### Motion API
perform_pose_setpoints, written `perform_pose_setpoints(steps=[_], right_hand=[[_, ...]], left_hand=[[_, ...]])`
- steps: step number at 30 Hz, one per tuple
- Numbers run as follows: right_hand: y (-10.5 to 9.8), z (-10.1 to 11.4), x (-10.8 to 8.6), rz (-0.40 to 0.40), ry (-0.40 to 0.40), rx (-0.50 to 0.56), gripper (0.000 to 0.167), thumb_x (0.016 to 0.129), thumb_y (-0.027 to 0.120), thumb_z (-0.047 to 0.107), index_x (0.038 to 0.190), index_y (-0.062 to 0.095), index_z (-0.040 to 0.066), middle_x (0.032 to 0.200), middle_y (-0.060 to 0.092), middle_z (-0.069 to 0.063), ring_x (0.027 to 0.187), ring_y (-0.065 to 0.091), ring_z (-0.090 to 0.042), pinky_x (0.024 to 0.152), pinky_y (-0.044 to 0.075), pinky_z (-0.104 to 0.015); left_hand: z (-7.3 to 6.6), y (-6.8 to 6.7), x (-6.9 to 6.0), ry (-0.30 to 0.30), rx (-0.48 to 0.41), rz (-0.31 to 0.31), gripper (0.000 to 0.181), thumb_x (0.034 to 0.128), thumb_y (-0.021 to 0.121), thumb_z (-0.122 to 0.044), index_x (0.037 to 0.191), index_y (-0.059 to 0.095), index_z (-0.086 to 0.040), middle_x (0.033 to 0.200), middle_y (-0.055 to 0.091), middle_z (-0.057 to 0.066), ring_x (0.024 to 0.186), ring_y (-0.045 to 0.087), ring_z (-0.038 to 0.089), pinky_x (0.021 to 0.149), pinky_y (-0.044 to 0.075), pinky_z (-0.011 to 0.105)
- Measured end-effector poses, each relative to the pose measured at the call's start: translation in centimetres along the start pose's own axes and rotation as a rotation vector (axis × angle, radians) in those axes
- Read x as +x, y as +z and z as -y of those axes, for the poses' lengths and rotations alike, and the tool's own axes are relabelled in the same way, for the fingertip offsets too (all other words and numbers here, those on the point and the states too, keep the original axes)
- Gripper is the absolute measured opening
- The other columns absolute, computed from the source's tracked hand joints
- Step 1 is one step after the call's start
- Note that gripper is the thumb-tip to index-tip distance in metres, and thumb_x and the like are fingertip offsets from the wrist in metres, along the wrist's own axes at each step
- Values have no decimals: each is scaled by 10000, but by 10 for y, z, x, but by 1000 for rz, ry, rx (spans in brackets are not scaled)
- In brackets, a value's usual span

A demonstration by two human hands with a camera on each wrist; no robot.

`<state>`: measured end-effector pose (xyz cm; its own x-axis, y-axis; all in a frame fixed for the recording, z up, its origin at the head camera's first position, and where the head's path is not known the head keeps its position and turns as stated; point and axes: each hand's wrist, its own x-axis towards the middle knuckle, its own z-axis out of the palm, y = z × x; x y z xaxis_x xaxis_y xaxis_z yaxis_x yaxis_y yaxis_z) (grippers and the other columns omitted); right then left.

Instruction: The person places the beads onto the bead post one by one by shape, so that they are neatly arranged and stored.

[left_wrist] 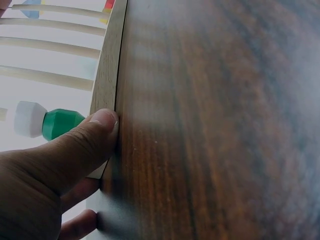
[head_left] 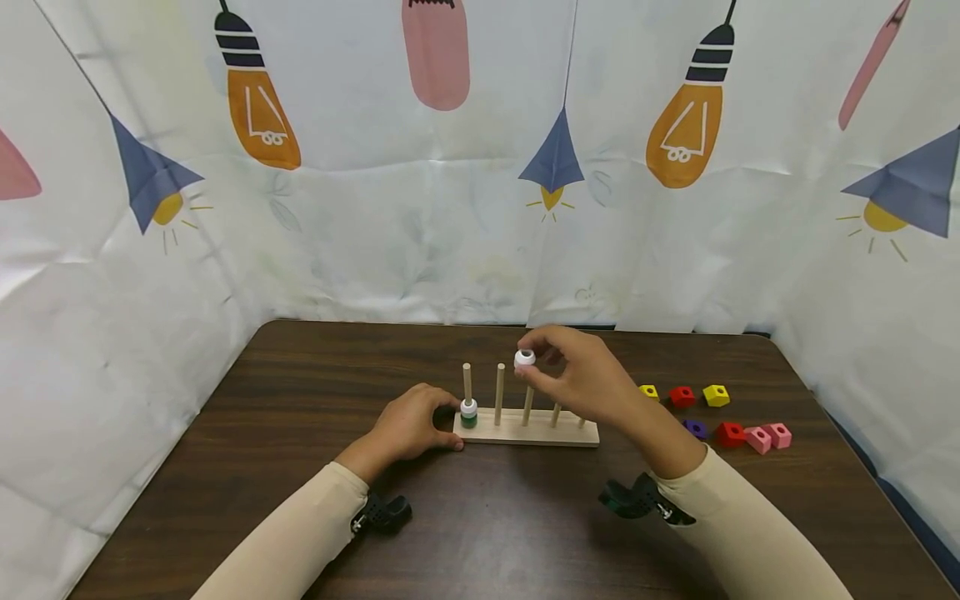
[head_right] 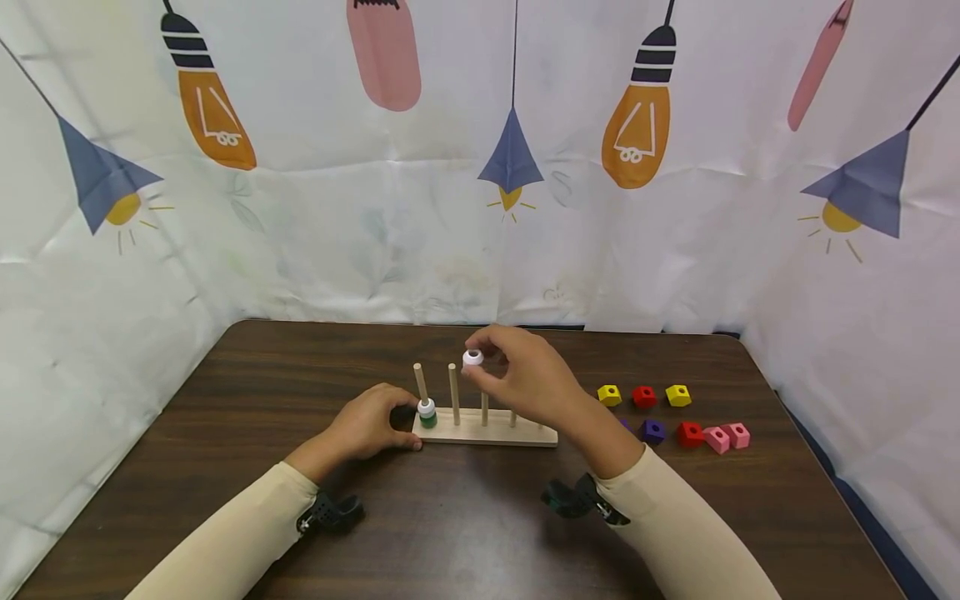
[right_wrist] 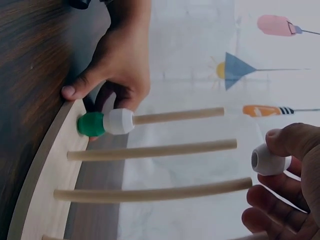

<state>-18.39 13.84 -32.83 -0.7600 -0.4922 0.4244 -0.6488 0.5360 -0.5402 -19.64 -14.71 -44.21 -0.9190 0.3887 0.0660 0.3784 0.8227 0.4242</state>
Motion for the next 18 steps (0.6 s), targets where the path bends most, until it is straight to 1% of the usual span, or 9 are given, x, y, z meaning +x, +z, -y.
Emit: perform_pose_setpoints(steps=[6, 9, 14, 16, 18], right_hand=[[6, 6, 6, 5, 25, 13, 272, 914, 804, 203, 1153, 694, 138, 1054, 682, 79, 901, 648, -82, 796, 544, -328], [9, 7, 9, 1, 14, 19, 265, 908, 808, 182, 1143, 695, 136, 1040, 684, 82, 893, 647, -79, 793, 546, -329], [15, 7, 13, 8, -8, 35, 264, 912, 804, 179, 1145, 691, 128, 1021, 686, 82, 882, 654, -88, 791, 564, -376], [16, 8, 14, 13, -11, 38, 260, 918, 799, 189, 1147, 691, 130, 1023, 687, 80, 890, 661, -116, 792, 563, -379], [18, 8, 14, 16, -10, 35, 260, 921, 796, 198, 1152, 693, 137, 1035, 688, 77, 896, 660, -129, 787, 557, -357]], left_hand=[[0, -1, 0, 7, -6, 0, 531, 692, 954, -416, 1138, 770, -195, 1162, 707, -23, 1144, 608, 222, 953, 506, 470], [-1, -1, 1, 9, -12, -2, 522, 689, 957, -412, 1129, 773, -201, 1154, 707, -27, 1137, 609, 220, 947, 507, 471], [-1, -2, 0, -1, -12, 0, 516, 687, 958, -408, 1123, 771, -203, 1154, 705, -23, 1145, 608, 223, 947, 507, 474], [-1, -1, 0, -5, -11, 3, 518, 688, 958, -410, 1124, 770, -203, 1158, 704, -22, 1151, 607, 223, 948, 507, 475], [0, -1, 0, -7, -13, 4, 520, 689, 957, -412, 1126, 770, -203, 1158, 703, -22, 1150, 607, 222, 947, 507, 476]])
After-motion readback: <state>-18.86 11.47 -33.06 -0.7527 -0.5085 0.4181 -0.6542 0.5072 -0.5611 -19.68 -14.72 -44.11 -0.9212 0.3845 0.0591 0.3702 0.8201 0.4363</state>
